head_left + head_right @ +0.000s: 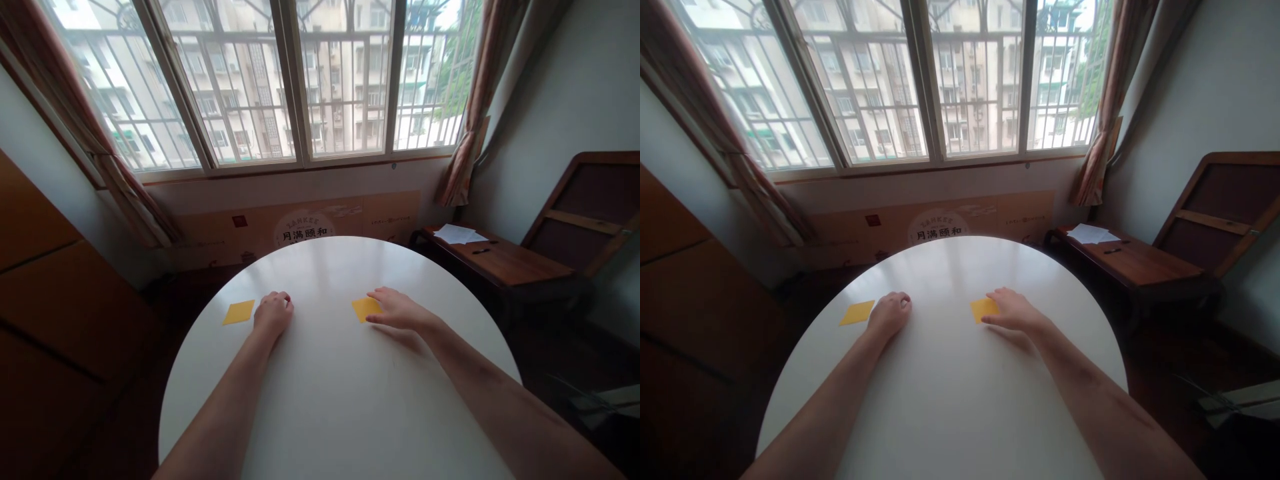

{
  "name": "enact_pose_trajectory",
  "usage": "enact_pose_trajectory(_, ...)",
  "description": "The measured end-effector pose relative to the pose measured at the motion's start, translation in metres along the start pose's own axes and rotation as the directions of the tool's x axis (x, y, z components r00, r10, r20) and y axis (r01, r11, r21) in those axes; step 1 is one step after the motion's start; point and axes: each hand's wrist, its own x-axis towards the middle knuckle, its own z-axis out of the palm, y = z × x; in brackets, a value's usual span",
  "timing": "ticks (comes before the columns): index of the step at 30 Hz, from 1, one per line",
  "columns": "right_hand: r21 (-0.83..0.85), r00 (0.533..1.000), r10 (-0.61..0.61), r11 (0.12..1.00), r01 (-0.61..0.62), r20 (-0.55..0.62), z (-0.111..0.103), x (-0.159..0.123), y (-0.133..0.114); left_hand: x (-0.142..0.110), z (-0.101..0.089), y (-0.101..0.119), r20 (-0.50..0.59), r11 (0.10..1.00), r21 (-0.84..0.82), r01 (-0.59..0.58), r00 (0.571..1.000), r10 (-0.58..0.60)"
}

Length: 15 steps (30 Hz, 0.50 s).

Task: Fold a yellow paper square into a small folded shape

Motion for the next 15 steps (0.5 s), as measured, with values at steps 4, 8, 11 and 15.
enact_pose_trajectory(4, -0.044, 1.0, 0.0, 0.999, 0.0, 0.02, 0.001, 0.0, 0.0, -0.008, -0.002, 0.007, 0.071, 0.999, 0.01, -0.038, 0.997, 0.037)
enact_pose_trajectory(8, -0.073, 1.0, 0.005, 0.997, -0.005, 0.005, 0.001, -0.001, -0.006, -0.014, -0.005, 0.014, 0.132, 0.997, 0.019, -0.07, 0.989, 0.067)
enact_pose_trajectory(11, -0.082, 1.0, 0.006, 0.997, -0.008, -0.023, -0.002, -0.003, -0.012, -0.016, -0.01, 0.015, 0.157, 0.996, 0.025, -0.084, 0.984, 0.08)
enact_pose_trajectory(15, -0.08, 0.999, 0.007, 0.997, -0.011, -0.046, -0.005, -0.004, -0.019, -0.017, -0.014, 0.013, 0.172, 0.995, 0.031, -0.093, 0.981, 0.086)
